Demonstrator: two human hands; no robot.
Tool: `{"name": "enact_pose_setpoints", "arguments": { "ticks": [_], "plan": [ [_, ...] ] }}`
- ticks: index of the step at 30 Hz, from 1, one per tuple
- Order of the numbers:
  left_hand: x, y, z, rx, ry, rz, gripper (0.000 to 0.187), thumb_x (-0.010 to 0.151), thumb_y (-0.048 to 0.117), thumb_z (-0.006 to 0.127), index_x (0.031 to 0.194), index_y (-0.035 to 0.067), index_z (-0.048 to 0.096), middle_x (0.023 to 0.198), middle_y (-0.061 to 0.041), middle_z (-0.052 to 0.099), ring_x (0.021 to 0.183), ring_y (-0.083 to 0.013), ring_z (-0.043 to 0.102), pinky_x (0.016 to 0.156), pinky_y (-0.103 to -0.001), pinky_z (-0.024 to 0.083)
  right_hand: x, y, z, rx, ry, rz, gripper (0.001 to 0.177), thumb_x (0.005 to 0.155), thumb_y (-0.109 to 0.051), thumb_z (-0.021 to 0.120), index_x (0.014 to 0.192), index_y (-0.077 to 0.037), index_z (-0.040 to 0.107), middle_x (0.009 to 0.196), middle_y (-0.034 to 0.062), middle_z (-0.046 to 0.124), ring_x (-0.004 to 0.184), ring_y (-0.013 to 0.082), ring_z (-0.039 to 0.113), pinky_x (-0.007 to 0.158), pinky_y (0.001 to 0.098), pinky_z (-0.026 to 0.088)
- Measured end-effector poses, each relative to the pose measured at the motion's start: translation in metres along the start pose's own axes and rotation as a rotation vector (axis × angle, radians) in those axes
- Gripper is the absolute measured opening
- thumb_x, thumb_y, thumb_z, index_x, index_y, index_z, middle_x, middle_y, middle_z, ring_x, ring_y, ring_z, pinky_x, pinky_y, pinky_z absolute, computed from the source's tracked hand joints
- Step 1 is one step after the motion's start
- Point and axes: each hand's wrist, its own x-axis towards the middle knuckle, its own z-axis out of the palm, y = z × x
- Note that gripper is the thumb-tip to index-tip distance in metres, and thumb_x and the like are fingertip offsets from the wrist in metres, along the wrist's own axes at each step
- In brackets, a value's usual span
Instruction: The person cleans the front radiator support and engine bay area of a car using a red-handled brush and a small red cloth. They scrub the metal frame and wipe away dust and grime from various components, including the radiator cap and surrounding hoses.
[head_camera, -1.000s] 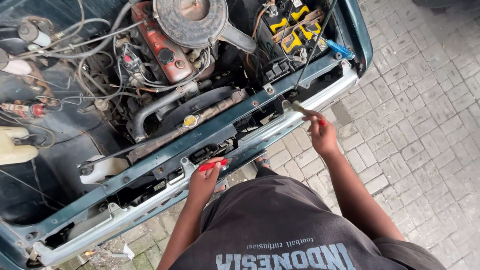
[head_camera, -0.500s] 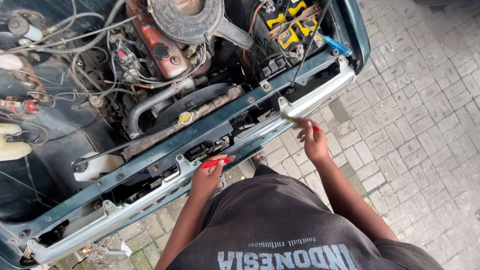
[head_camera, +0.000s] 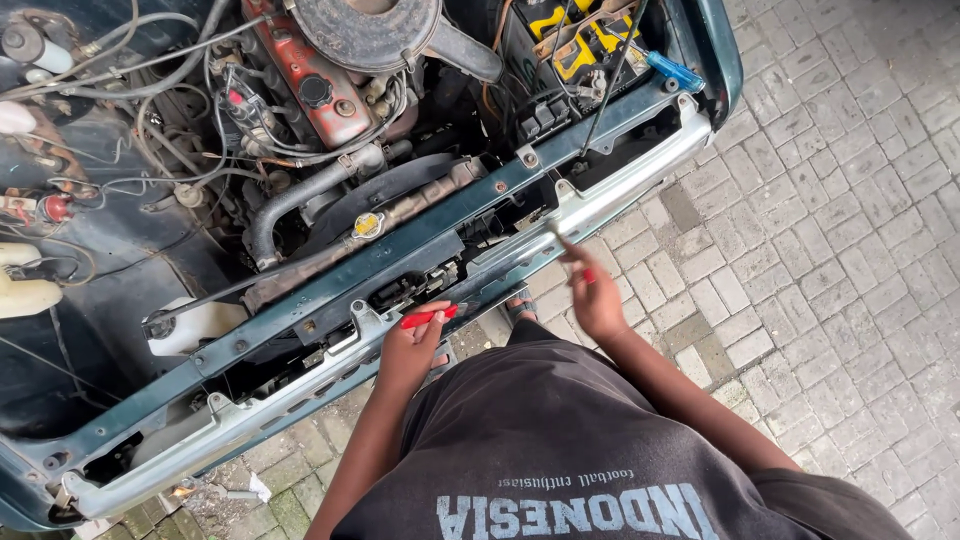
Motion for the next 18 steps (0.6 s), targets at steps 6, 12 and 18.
{"name": "enact_pose_setpoints", "arguments": {
  "ticks": [6, 12, 18],
  "plan": [
    [-0.002, 0.0, -0.001, 0.004, 0.004, 0.01, 0.031, 0.102, 0.029, 0.056, 0.128, 0.023, 0.072, 0.124, -0.017, 0.072, 0.111, -0.0305, 0.067, 0.08, -0.041, 0.066, -0.009, 0.009, 0.02, 0.025, -0.116, -0.099, 0.037, 0.106, -0.018, 0.045, 0.137, -0.016, 0.064, 0.107, 0.011, 0.078, 0.081, 0.0338, 0.073, 0.08, 0.0496, 0.057],
    [0.001, -0.009, -0.003, -0.031, -0.017, 0.003, 0.031, 0.103, 0.028, 0.056, 0.13, 0.022, 0.07, 0.126, -0.019, 0.071, 0.113, -0.0306, 0.067, 0.082, -0.04, 0.065, -0.014, -0.01, 0.022, -0.112, -0.278, -0.093, 0.034, 0.104, -0.027, 0.051, 0.132, -0.016, 0.067, 0.097, 0.0171, 0.078, 0.089, 0.0471, 0.07, 0.084, 0.058, 0.055],
    [-0.003, -0.007, -0.01, -0.109, -0.005, -0.016, 0.03, 0.103, 0.025, 0.057, 0.13, 0.02, 0.07, 0.127, -0.021, 0.069, 0.113, -0.0313, 0.066, 0.082, -0.041, 0.066, -0.006, -0.026, 0.022, -0.021, -0.358, -0.147, 0.041, 0.106, -0.029, 0.044, 0.141, -0.017, 0.062, 0.106, 0.0205, 0.076, 0.094, 0.0493, 0.07, 0.083, 0.0584, 0.055]
  ]
}}
